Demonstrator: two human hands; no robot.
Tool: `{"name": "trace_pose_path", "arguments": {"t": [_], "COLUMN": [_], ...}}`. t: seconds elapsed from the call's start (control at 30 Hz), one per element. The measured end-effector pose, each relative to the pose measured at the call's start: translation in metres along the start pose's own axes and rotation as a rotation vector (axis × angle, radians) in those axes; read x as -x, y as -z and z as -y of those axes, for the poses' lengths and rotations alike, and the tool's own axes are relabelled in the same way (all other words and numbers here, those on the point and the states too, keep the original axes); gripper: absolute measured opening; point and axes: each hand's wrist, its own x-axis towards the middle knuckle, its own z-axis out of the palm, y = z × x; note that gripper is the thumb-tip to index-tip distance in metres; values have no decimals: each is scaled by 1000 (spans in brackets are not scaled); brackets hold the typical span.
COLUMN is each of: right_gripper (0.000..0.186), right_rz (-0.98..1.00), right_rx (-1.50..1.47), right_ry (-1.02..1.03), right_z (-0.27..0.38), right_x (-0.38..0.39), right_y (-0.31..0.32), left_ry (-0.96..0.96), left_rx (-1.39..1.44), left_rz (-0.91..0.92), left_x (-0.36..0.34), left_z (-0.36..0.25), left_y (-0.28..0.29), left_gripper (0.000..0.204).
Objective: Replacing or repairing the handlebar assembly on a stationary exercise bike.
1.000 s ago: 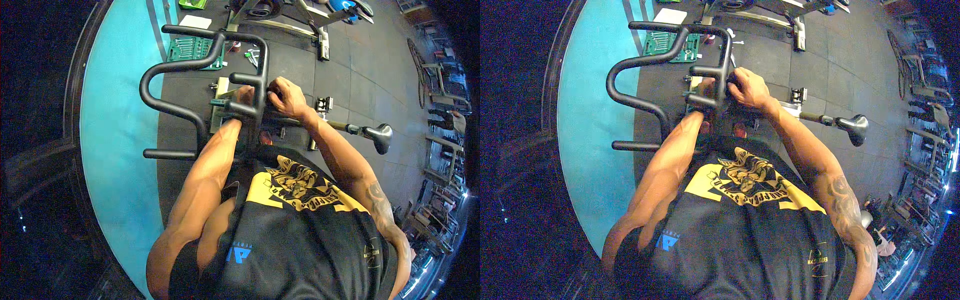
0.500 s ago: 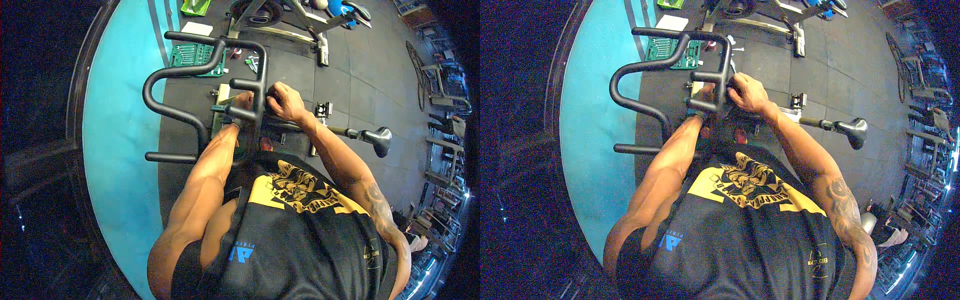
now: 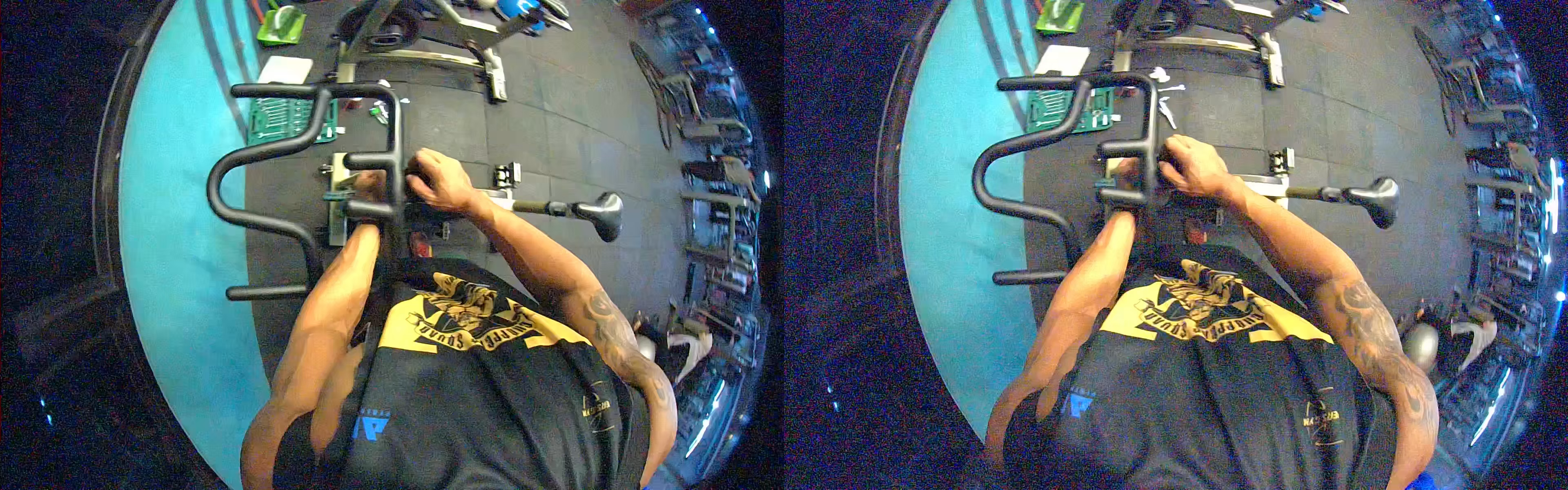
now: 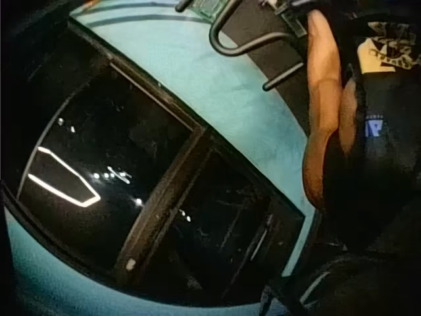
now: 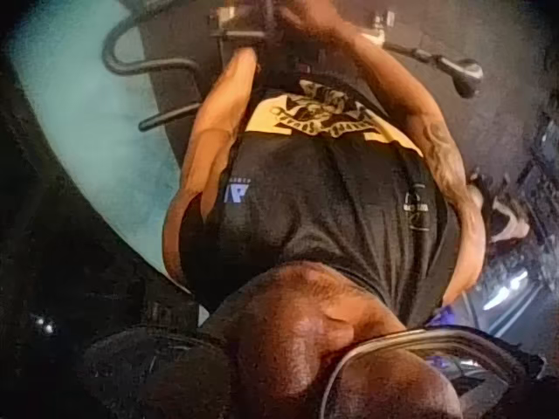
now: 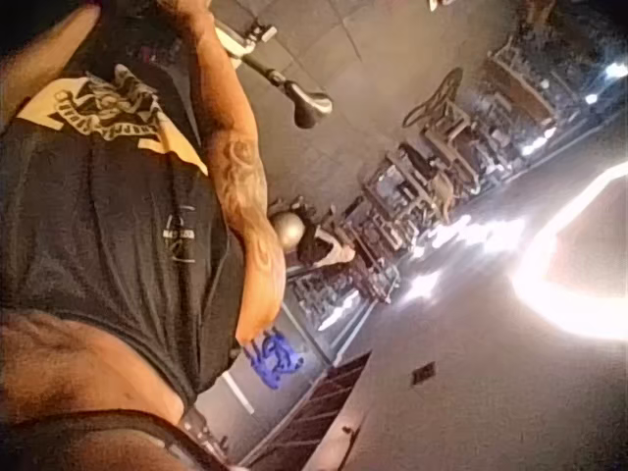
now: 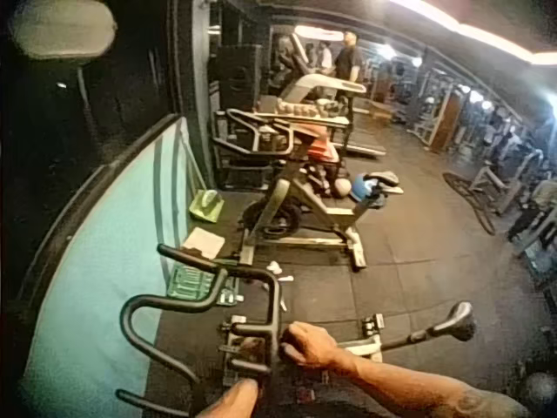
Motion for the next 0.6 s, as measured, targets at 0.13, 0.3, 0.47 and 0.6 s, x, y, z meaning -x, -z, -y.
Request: {"name": "trace_pose_path", "arguments": {"t": [0.13,0.3,0.47,0.6], "right_gripper": [19,21,23,24], "right_rz": [45,59,49,30], "right_rx": [1,-10,-14,-3], "right_ry": [-3,30,-1,35], "right_z": [10,18,14,16], "right_x": [-7,-11,-8,-9], "right_y": [1,4,6,5], "left_ry": [-186,-331,90,36], "left_rx": [-783,-1078,178,389], "left_rz": [-696,-605,-319,-315], "left_x": [9,10,13,17], "left_z": [3,17,-11,2], "left_y": [-18,28,-21,5], "left_gripper": [38,16,38,49]}}
